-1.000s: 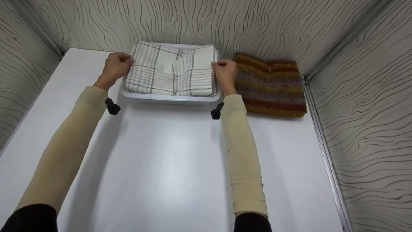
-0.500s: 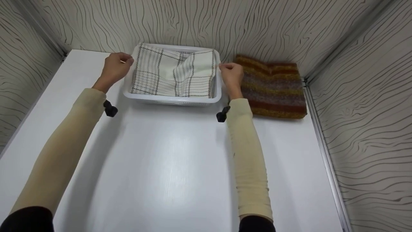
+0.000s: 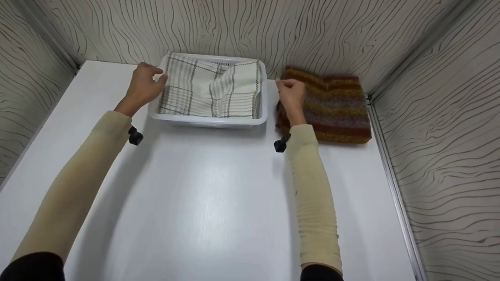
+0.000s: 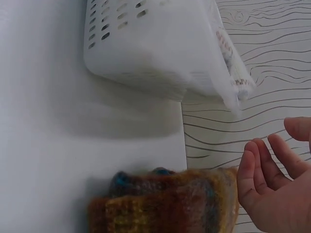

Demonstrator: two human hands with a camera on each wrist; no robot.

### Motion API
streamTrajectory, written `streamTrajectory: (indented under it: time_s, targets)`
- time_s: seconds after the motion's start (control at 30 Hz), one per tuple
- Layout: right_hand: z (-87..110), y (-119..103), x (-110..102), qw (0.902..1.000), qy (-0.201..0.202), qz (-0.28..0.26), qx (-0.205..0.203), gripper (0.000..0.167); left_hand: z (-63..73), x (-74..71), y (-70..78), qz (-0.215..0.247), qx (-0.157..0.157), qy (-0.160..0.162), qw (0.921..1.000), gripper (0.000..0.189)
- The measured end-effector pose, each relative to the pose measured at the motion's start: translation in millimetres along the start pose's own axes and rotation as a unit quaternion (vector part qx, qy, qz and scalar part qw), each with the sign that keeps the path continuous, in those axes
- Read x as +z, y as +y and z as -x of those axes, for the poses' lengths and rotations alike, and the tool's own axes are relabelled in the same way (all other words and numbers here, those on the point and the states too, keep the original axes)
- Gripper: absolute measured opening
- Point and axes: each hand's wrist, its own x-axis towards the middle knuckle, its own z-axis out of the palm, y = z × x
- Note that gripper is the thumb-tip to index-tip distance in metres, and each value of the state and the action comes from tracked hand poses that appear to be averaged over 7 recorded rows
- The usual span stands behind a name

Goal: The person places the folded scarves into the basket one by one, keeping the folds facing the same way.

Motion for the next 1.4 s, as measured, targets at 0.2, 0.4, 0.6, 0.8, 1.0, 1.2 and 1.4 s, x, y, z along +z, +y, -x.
streamTrajectory:
  time_s: [0.2,0.4,0.6,0.8,1.0,1.2,1.4]
  targets:
    - [2.0,14.4,-22.3,0.9990,0.010,0.038,-0.019,0.050,4.9,6.2,-4.2,-0.028,-0.002,-0.025,0.9993,0.050]
    - [3.3,29.5,-42.9,0.9952,0.028,0.088,-0.032,0.056,8.5,10.7,-12.0,-0.065,-0.026,-0.026,0.9972,0.058]
    - [5.1,43.3,-57.9,0.9900,0.039,0.127,-0.049,0.065,8.9,14.9,-16.4,-0.070,-0.031,-0.021,0.9968,0.064]
    - [6.4,58.3,-71.3,0.9723,0.023,0.215,-0.089,0.091,9.6,18.8,-21.0,-0.065,-0.013,-0.016,0.9977,0.063]
    - [3.5,71.4,-84.1,0.9432,0.006,0.319,-0.091,0.112,9.3,24.7,-25.4,-0.072,-0.020,-0.017,0.9971,0.061]
    - [0.6,86.6,-91.4,0.9330,0.012,0.354,-0.065,0.123,9.3,28.8,-25.5,-0.076,-0.025,-0.027,0.9964,0.062]
    - [-2.1,100.0,-96.1,0.9283,-0.014,0.371,-0.026,0.132,13.7,31.3,-24.7,-0.095,-0.003,-0.034,0.9949,0.062]
